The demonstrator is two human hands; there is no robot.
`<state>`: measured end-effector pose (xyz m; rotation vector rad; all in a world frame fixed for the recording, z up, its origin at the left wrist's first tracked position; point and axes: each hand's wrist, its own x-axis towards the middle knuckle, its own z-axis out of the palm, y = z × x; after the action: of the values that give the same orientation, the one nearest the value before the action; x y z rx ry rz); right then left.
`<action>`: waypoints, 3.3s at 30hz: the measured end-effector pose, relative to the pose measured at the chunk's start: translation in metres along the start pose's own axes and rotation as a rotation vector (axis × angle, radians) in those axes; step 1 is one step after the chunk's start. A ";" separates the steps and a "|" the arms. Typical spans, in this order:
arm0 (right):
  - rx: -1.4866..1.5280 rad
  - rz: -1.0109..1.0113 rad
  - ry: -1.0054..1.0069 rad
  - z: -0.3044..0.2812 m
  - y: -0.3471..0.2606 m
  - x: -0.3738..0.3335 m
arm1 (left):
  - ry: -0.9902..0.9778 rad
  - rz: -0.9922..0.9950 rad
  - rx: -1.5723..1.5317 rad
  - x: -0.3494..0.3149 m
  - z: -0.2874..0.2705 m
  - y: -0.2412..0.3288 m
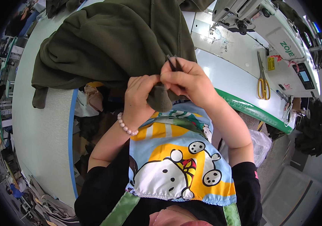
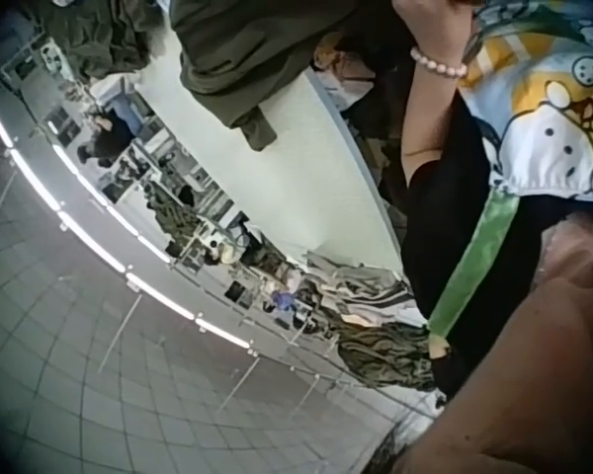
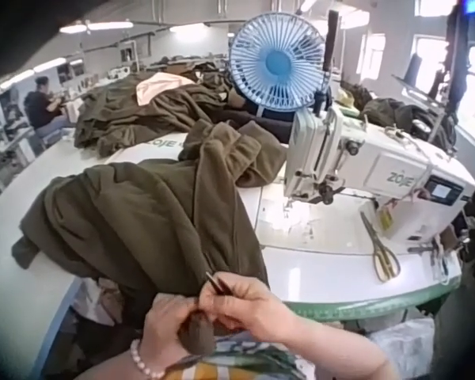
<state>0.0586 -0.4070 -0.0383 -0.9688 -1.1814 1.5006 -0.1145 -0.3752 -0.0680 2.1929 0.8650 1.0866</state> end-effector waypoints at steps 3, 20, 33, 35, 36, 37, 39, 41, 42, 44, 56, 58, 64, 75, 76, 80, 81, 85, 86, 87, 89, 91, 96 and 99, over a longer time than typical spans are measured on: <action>-0.645 -0.057 0.081 -0.008 -0.015 -0.006 | -0.112 0.170 0.203 0.003 -0.026 -0.009; -0.852 -0.390 0.487 0.040 0.023 -0.014 | 0.082 -0.060 -0.205 0.002 -0.014 -0.006; -0.682 -0.334 0.495 0.000 0.025 -0.015 | -0.004 -0.083 -0.277 0.024 -0.007 0.001; -0.534 -0.273 0.482 -0.002 0.027 -0.015 | -0.011 -0.082 -0.260 0.026 -0.006 0.001; -0.536 -0.275 0.481 0.000 0.025 -0.015 | -0.017 -0.084 -0.239 0.026 -0.005 0.001; -0.417 -0.222 0.501 0.003 0.023 -0.016 | -0.023 -0.086 -0.217 0.027 -0.004 0.001; -0.173 -0.111 0.532 0.011 0.020 -0.017 | -0.003 -0.115 -0.241 0.025 -0.005 -0.001; -0.254 -0.152 0.548 0.015 0.018 -0.018 | 0.030 -0.172 -0.294 0.025 -0.006 -0.002; -0.335 -0.192 0.566 0.017 0.017 -0.018 | 0.030 -0.169 -0.292 0.025 -0.005 -0.004; -0.418 -0.234 0.590 0.017 0.016 -0.020 | 0.075 -0.129 -0.379 0.027 -0.002 -0.007; 0.095 -0.025 0.599 0.008 0.002 -0.026 | 0.053 -0.413 -0.720 0.023 -0.017 0.002; -0.009 -0.103 0.592 0.010 0.005 -0.026 | 0.063 -0.446 -0.804 0.021 -0.019 0.005; -0.240 -0.248 0.534 0.028 0.010 -0.028 | 0.093 -0.427 -0.798 0.012 -0.017 0.025; -0.360 -0.284 0.557 0.046 0.007 -0.035 | 0.171 -0.228 -0.608 -0.001 -0.003 0.018; -0.362 -0.284 0.553 0.047 0.008 -0.034 | 0.191 -0.173 -0.534 -0.001 -0.003 0.016; -0.441 -0.359 0.529 0.051 0.013 -0.032 | 0.230 -0.178 -0.463 -0.004 -0.003 0.024; -0.412 -0.332 0.540 0.052 0.012 -0.032 | 0.238 -0.208 -0.465 -0.006 -0.004 0.026; -0.358 -0.266 0.548 0.055 0.009 -0.035 | 0.211 -0.180 -0.410 -0.012 -0.009 0.025; -0.362 -0.258 0.537 0.054 0.009 -0.035 | 0.214 -0.183 -0.410 -0.013 -0.009 0.026; -0.365 -0.250 0.526 0.054 0.009 -0.036 | 0.228 -0.215 -0.448 -0.014 -0.010 0.028; -0.355 -0.255 0.520 0.055 0.009 -0.036 | 0.257 -0.277 -0.524 -0.015 -0.012 0.031; -0.332 -0.271 0.517 0.056 0.010 -0.035 | 0.252 -0.239 -0.484 -0.016 -0.014 0.027; -0.371 -0.231 0.516 0.063 0.002 -0.039 | 0.252 -0.186 -0.399 -0.020 -0.017 0.026; -0.309 -0.295 0.547 0.062 0.009 -0.038 | 0.289 -0.177 -0.405 -0.020 -0.014 0.025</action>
<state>0.0059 -0.4576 -0.0326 -1.2486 -1.1018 0.7604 -0.1281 -0.4030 -0.0527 1.6237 0.8519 1.3731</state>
